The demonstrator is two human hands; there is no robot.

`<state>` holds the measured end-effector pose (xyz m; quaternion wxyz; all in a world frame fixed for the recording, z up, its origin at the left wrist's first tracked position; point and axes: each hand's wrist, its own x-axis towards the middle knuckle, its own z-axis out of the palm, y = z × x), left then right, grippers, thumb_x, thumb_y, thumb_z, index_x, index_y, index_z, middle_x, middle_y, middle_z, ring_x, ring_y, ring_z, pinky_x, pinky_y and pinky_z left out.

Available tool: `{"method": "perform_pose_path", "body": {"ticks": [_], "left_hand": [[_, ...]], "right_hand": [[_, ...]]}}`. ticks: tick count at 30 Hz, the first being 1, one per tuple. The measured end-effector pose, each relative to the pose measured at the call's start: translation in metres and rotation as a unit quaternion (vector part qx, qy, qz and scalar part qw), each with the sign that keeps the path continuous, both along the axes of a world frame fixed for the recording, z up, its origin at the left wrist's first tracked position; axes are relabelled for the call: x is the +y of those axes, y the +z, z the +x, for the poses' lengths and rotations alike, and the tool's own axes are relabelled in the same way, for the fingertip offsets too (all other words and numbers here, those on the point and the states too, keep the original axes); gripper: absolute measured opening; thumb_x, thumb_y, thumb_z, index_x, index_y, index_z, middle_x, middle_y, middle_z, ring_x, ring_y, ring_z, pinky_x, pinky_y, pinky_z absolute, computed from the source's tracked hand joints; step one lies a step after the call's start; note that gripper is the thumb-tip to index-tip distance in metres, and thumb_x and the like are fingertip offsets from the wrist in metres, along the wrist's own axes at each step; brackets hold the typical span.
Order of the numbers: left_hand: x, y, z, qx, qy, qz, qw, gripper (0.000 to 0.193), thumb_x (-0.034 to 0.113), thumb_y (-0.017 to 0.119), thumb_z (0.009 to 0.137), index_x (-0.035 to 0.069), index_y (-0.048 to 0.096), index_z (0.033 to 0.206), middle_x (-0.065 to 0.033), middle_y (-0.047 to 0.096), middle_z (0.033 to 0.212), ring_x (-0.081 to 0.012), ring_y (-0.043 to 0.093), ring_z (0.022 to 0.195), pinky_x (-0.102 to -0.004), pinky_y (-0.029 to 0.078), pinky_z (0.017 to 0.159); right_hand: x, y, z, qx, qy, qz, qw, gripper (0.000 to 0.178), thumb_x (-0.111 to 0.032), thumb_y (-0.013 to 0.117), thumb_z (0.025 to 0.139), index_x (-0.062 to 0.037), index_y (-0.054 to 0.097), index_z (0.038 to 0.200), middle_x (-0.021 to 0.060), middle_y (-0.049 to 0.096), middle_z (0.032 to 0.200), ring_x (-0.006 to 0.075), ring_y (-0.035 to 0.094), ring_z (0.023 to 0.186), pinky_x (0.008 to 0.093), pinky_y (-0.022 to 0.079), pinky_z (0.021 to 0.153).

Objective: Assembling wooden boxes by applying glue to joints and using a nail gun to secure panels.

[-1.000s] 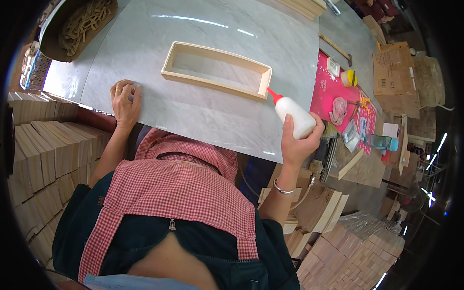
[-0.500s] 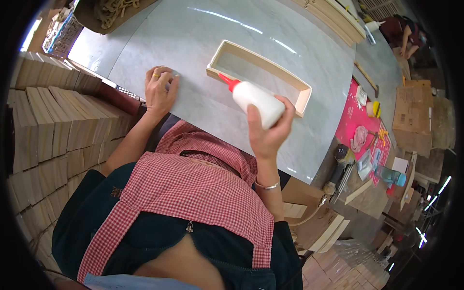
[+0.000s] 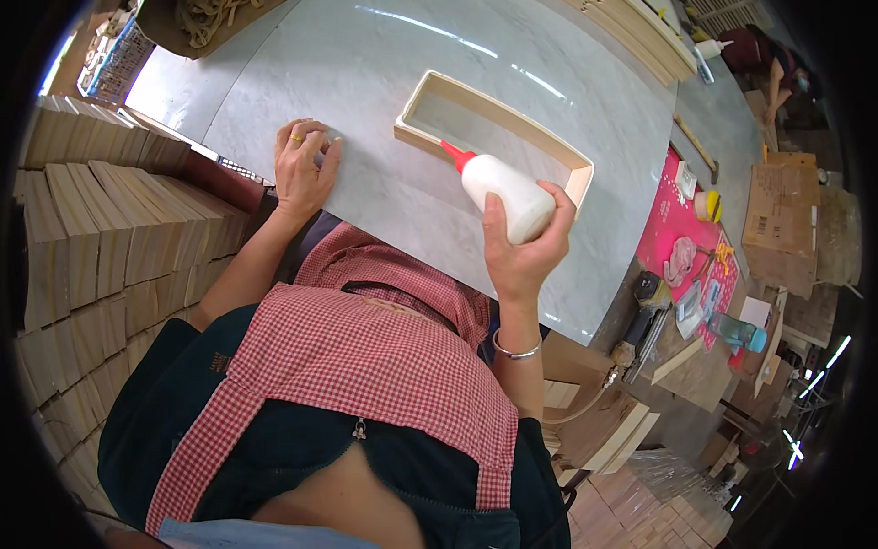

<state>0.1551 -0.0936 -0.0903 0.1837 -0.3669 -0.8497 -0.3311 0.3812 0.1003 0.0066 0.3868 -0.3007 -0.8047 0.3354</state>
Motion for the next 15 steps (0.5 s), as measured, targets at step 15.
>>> {"method": "perform_pose_path", "body": {"ticks": [15], "left_hand": [[0.000, 0.002, 0.000, -0.002, -0.005, -0.024, 1.000, 0.016, 0.016, 0.070, 0.089, 0.004, 0.062, 0.081, -0.0075, 0.066, 0.112, -0.0321, 0.056, 0.112, -0.0418, 0.045, 0.098]], "right_hand": [[0.027, 0.013, 0.093, -0.062, -0.151, 0.056, 0.985, 0.047, -0.022, 0.080, 0.086, -0.0014, 0.055, 0.121, 0.0159, 0.063, 0.112, 0.0277, 0.062, 0.095, 0.0369, 0.054, 0.083]]}}
